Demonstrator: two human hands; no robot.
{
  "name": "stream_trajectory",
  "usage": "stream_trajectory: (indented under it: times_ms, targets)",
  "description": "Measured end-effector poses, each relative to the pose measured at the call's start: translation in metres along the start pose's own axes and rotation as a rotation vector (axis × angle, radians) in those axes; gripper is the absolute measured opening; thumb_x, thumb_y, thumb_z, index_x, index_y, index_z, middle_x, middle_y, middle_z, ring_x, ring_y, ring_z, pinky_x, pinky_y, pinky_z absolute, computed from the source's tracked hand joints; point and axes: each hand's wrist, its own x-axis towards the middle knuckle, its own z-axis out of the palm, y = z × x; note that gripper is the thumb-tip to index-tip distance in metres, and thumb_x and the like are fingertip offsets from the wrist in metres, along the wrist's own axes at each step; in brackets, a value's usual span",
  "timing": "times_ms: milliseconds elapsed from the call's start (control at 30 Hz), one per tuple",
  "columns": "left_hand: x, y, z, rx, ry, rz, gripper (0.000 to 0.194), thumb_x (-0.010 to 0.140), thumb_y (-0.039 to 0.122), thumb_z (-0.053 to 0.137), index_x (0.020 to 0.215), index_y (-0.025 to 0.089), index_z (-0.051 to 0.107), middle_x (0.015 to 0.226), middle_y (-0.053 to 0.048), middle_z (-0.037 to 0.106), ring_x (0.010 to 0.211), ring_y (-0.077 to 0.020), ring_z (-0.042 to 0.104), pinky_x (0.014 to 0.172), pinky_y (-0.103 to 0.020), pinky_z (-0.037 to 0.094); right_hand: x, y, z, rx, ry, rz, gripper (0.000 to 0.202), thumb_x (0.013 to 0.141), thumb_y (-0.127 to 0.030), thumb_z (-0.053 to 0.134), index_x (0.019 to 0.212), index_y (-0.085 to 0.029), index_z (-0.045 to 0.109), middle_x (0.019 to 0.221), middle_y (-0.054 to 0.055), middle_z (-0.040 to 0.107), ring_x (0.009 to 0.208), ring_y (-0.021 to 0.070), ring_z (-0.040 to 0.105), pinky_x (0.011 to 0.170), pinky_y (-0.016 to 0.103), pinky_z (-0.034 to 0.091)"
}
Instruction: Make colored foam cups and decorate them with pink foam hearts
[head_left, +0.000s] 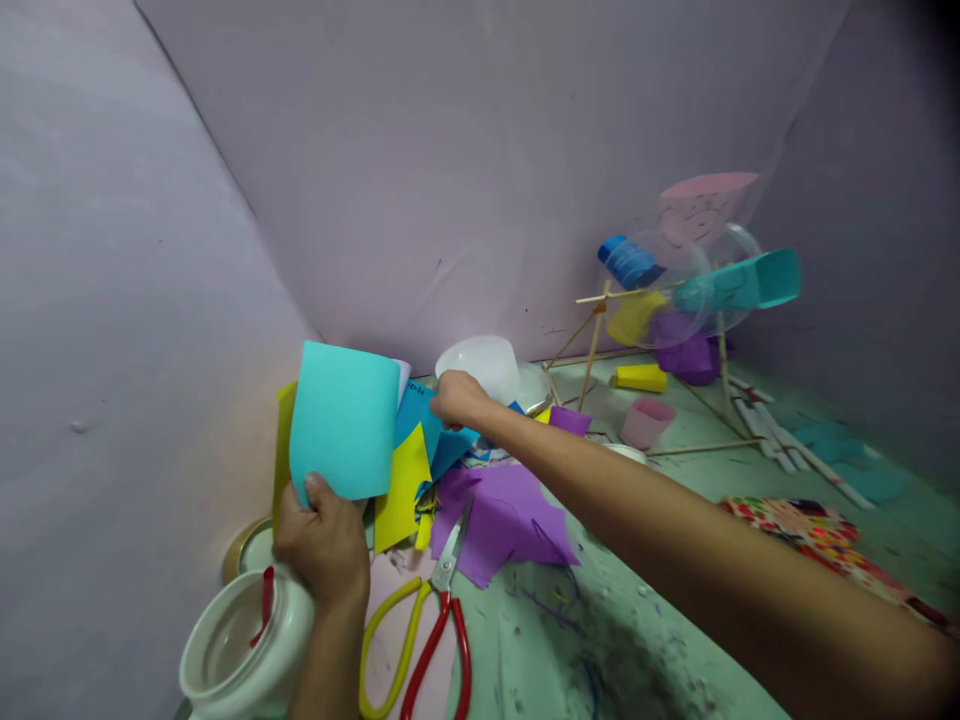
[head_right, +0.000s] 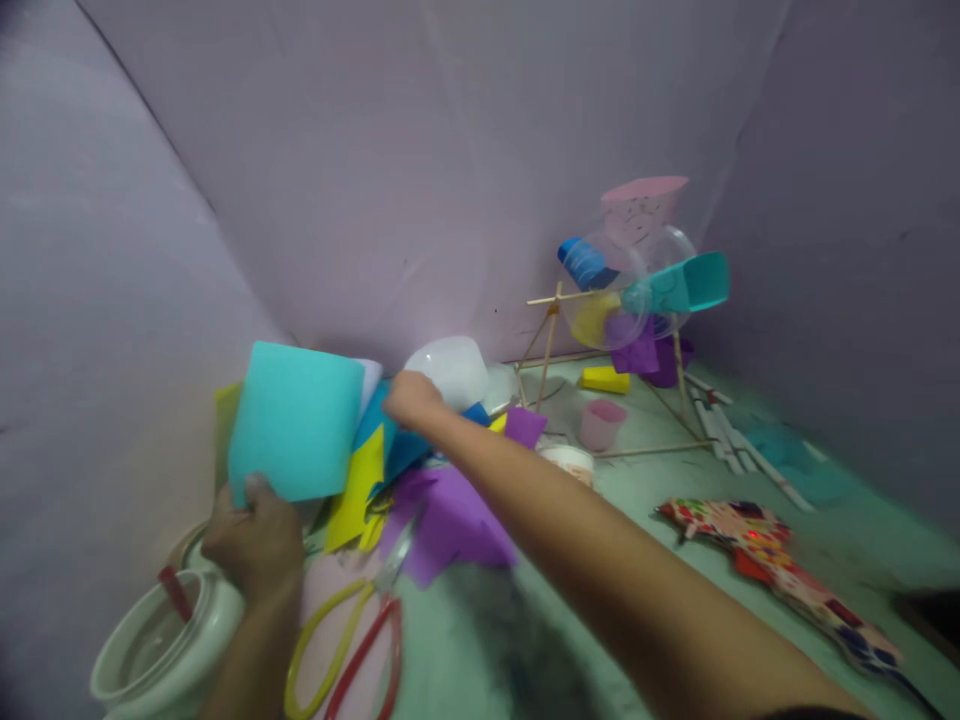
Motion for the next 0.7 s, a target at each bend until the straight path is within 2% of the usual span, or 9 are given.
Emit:
stream_trajectory:
  times_ms: [67, 133, 200, 267, 300, 367, 433, 533, 700]
  targets:
    - [-0.001, 0.0, -0.001, 0.005, 0.008, 0.007, 0.019, 0.082, 0.025, 0.043, 0.063, 0.022, 0.046, 0.054, 0.004, 0.035, 0.053, -0.0157, 0.034, 0.055, -0.03, 0.027, -0.009, 0.004, -0.015, 0.055, -0.042, -0.029, 0.021, 0.089, -0.028, 0.057, 0.101, -0.011, 0.062, 0.091, 0.005, 0.067, 0.074, 0.0149, 0.065, 0.066, 0.031, 0.055]
    - [-0.002, 0.001, -0.001, 0.006, 0.007, 0.008, 0.018, 0.082, 0.025, 0.043, 0.066, 0.021, 0.049, 0.054, 0.004, 0.036, 0.053, -0.0161, 0.035, 0.055, -0.03, 0.028, -0.022, 0.01, -0.028, 0.091, -0.01, -0.064, 0.013, 0.085, -0.02, 0.059, 0.093, -0.012, 0.066, 0.078, 0.004, 0.069, 0.069, 0.0162, 0.066, 0.064, 0.029, 0.053]
    - [-0.003, 0.002, -0.002, 0.005, -0.002, 0.009, 0.018, 0.082, 0.026, 0.042, 0.07, 0.02, 0.054, 0.056, 0.002, 0.041, 0.054, -0.017, 0.038, 0.056, -0.03, 0.03, -0.037, 0.016, -0.036, 0.128, 0.087, -0.094, 0.019, 0.078, -0.01, 0.056, 0.091, -0.014, 0.07, 0.081, 0.006, 0.072, 0.081, 0.0207, 0.067, 0.072, 0.028, 0.05]
    - [-0.004, 0.003, -0.002, 0.005, -0.012, 0.007, 0.019, 0.082, 0.026, 0.042, 0.074, 0.019, 0.058, 0.057, 0.001, 0.045, 0.055, -0.0179, 0.041, 0.057, -0.031, 0.031, -0.05, 0.02, -0.041, 0.176, 0.182, -0.118, 0.028, 0.073, -0.006, 0.053, 0.093, -0.016, 0.071, 0.092, 0.007, 0.072, 0.096, 0.0231, 0.063, 0.081, 0.026, 0.047]
    - [-0.004, 0.003, -0.002, 0.005, -0.014, 0.003, 0.019, 0.082, 0.026, 0.043, 0.076, 0.019, 0.059, 0.058, 0.0, 0.045, 0.055, -0.0183, 0.041, 0.057, -0.031, 0.031, -0.055, 0.022, -0.043, 0.208, 0.212, -0.122, 0.031, 0.072, -0.005, 0.052, 0.092, -0.017, 0.072, 0.093, 0.006, 0.072, 0.097, 0.0231, 0.063, 0.081, 0.025, 0.046]
    - [-0.003, 0.003, -0.002, 0.006, -0.01, -0.009, 0.02, 0.083, 0.027, 0.042, 0.076, 0.019, 0.059, 0.057, 0.0, 0.045, 0.055, -0.0187, 0.042, 0.057, -0.031, 0.031, -0.061, 0.028, -0.049, 0.294, 0.238, -0.108, 0.031, 0.069, -0.005, 0.052, 0.089, -0.018, 0.072, 0.084, 0.004, 0.072, 0.086, 0.0213, 0.065, 0.073, 0.024, 0.048]
    - [-0.001, 0.001, -0.001, 0.004, 0.009, -0.027, 0.021, 0.084, 0.029, 0.041, 0.074, 0.019, 0.057, 0.056, 0.0, 0.045, 0.055, -0.0191, 0.043, 0.057, -0.032, 0.032, -0.065, 0.035, -0.058, 0.4, 0.247, -0.075, 0.028, 0.068, -0.007, 0.051, 0.085, -0.017, 0.072, 0.067, 0.002, 0.067, 0.065, 0.0174, 0.063, 0.059, 0.023, 0.048]
    - [0.004, -0.002, -0.001, -0.007, 0.05, -0.065, 0.022, 0.085, 0.028, 0.039, 0.073, 0.019, 0.055, 0.057, 0.0, 0.046, 0.056, -0.0193, 0.045, 0.057, -0.032, 0.035, -0.076, 0.05, -0.078, 0.578, 0.278, -0.019, 0.025, 0.072, -0.011, 0.049, 0.087, -0.015, 0.068, 0.051, -0.002, 0.052, 0.041, 0.0116, 0.049, 0.041, 0.021, 0.04]
    - [0.003, 0.001, -0.005, -0.057, 0.051, -0.056, 0.022, 0.085, 0.027, 0.039, 0.078, 0.018, 0.058, 0.058, -0.002, 0.051, 0.056, -0.0205, 0.049, 0.057, -0.032, 0.038, -0.117, 0.072, -0.115, 0.851, 0.347, -0.018, 0.015, 0.076, -0.021, 0.049, 0.088, -0.017, 0.058, 0.048, -0.008, 0.037, 0.034, 0.0075, 0.033, 0.035, 0.019, 0.031]
